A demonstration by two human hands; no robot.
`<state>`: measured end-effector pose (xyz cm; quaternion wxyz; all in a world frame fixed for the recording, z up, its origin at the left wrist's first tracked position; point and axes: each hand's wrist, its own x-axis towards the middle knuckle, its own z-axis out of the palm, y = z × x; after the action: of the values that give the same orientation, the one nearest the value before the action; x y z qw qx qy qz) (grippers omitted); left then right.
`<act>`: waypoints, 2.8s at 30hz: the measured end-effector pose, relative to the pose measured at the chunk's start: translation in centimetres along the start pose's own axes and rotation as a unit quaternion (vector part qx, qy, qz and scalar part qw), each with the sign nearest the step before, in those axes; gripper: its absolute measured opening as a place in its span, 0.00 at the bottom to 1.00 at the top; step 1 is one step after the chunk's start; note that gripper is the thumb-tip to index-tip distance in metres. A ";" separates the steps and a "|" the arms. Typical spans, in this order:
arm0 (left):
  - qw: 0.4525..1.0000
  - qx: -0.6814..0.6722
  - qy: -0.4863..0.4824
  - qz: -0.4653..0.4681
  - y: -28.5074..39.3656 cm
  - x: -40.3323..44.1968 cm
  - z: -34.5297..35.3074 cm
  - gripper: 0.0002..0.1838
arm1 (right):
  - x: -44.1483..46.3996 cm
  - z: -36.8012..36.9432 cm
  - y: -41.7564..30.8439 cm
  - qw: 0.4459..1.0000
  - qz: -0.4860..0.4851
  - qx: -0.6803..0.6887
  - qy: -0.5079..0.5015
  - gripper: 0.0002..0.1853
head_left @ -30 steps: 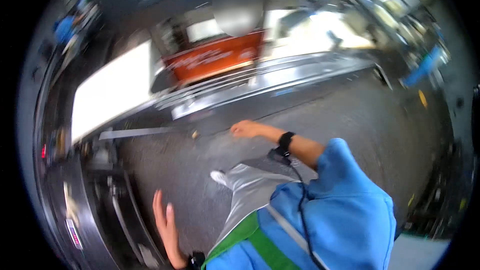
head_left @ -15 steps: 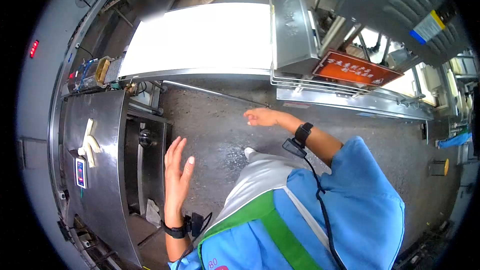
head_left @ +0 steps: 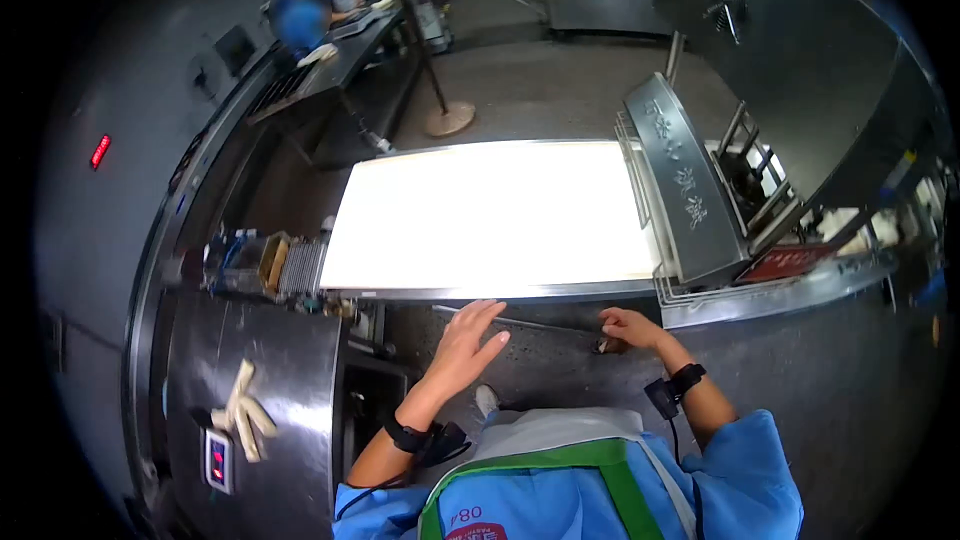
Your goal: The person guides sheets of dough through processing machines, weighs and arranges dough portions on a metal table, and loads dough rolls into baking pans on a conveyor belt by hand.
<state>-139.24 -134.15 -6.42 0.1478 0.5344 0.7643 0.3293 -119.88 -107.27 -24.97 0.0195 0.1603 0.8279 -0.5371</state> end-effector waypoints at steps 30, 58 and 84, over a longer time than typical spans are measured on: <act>0.964 -0.079 -0.231 0.106 -15.7 10.2 -3.7 0.20 | 6.4 4.6 -5.8 0.888 0.273 -0.151 0.338 0.27; 0.976 -0.078 -0.205 -0.010 -15.7 12.1 -3.0 0.20 | 13.4 -2.5 -4.0 0.787 0.300 -0.445 0.303 0.21; 0.722 -0.581 -0.024 -0.374 -17.9 14.6 -1.8 0.21 | 9.8 -3.1 -2.4 0.798 0.352 -0.354 0.337 0.28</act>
<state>-158.81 -125.19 -15.11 0.5589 0.0225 0.5568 0.6141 -129.38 -103.03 -23.54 -0.0177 0.5935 0.8011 -0.0747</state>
